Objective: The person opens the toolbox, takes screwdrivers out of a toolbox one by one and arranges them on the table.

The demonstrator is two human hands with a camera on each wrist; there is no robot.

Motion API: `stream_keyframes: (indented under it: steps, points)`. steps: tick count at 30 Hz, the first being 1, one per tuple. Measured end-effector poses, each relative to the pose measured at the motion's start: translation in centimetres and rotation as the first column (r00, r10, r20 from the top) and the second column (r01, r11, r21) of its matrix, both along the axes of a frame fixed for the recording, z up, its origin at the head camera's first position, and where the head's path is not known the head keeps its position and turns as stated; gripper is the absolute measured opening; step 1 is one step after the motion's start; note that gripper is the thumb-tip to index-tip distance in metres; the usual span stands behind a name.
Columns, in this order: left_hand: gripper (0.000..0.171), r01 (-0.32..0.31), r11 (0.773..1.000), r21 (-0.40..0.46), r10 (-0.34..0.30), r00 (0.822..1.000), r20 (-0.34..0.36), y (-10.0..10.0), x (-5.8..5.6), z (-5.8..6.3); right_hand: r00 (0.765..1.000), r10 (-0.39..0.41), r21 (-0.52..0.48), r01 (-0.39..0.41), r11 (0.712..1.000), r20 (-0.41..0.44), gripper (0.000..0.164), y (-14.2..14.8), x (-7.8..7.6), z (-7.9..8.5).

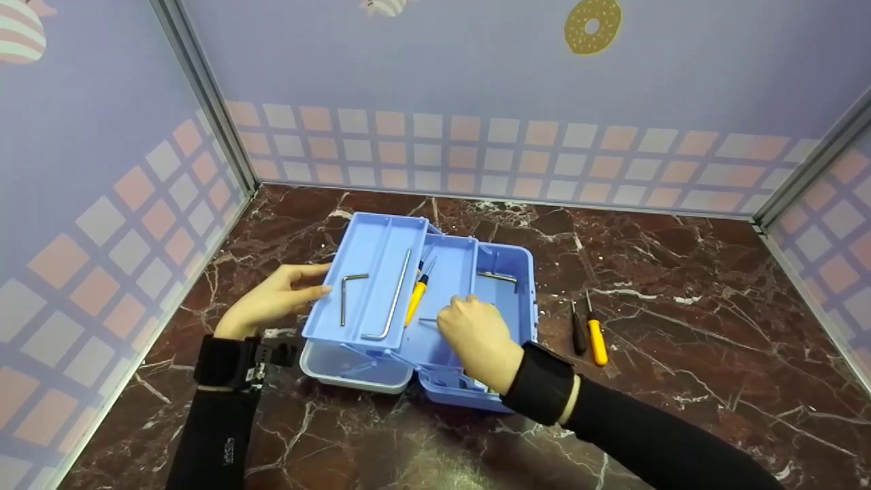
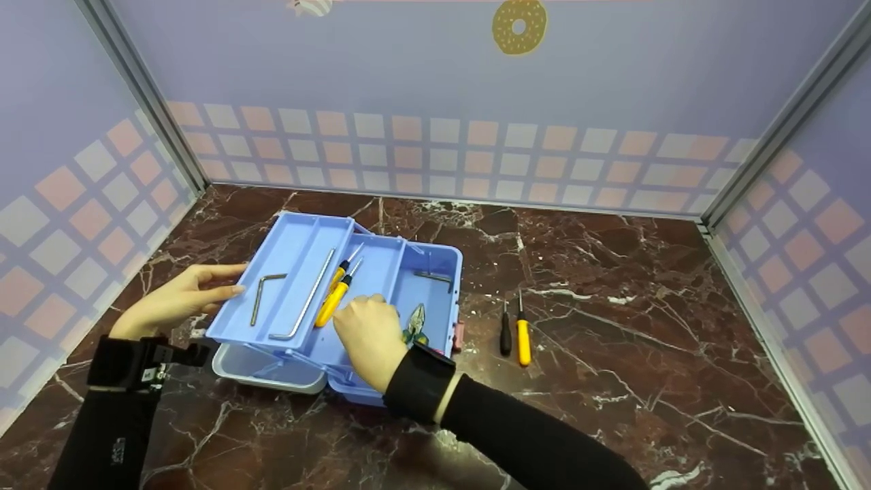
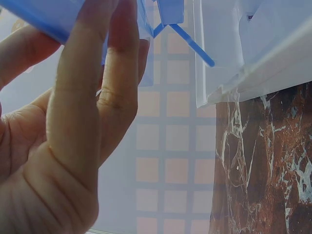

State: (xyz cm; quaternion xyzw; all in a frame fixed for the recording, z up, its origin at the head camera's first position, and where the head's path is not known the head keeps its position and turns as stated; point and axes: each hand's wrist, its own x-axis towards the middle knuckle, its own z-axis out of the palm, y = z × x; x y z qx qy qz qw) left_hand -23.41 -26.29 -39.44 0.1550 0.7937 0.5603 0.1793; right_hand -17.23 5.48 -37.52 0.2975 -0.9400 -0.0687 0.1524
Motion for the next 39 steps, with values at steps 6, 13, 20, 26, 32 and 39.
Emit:
stream_keyframes:
  steps: [6,13,20,26,32,39]
  points:
    - [0.058,0.002,1.000,-0.011,-0.002,1.000,-0.016,0.1,-0.1,-0.1,0.995,0.009,-0.049,-0.004,0.999,0.101,0.018,1.5,-0.8,0.5]
    - [0.057,-0.001,1.000,-0.019,0.000,1.000,-0.020,0.0,0.0,-0.1,0.992,-0.010,-0.244,0.042,0.969,0.129,0.018,4.4,-2.1,0.5]
    - [0.057,-0.003,1.000,-0.002,0.003,1.000,-0.014,-0.1,0.1,-0.1,0.991,-0.027,-0.432,0.081,0.898,0.130,0.020,7.8,-3.1,0.0]
    - [0.058,-0.003,1.000,-0.013,0.003,1.000,-0.022,0.0,-0.1,-0.2,0.974,-0.086,-0.586,0.196,0.786,0.209,0.018,11.5,-3.9,0.0]
    - [0.058,-0.006,1.000,-0.023,0.006,1.000,-0.026,0.0,-0.1,-0.2,0.957,-0.163,-0.619,0.280,0.734,0.241,0.020,14.2,-4.0,-0.4]
    - [0.057,-0.007,1.000,-0.028,0.006,1.000,-0.031,0.0,0.0,0.0,0.918,-0.220,-0.578,0.380,0.723,0.329,0.021,16.1,-4.0,-1.6]
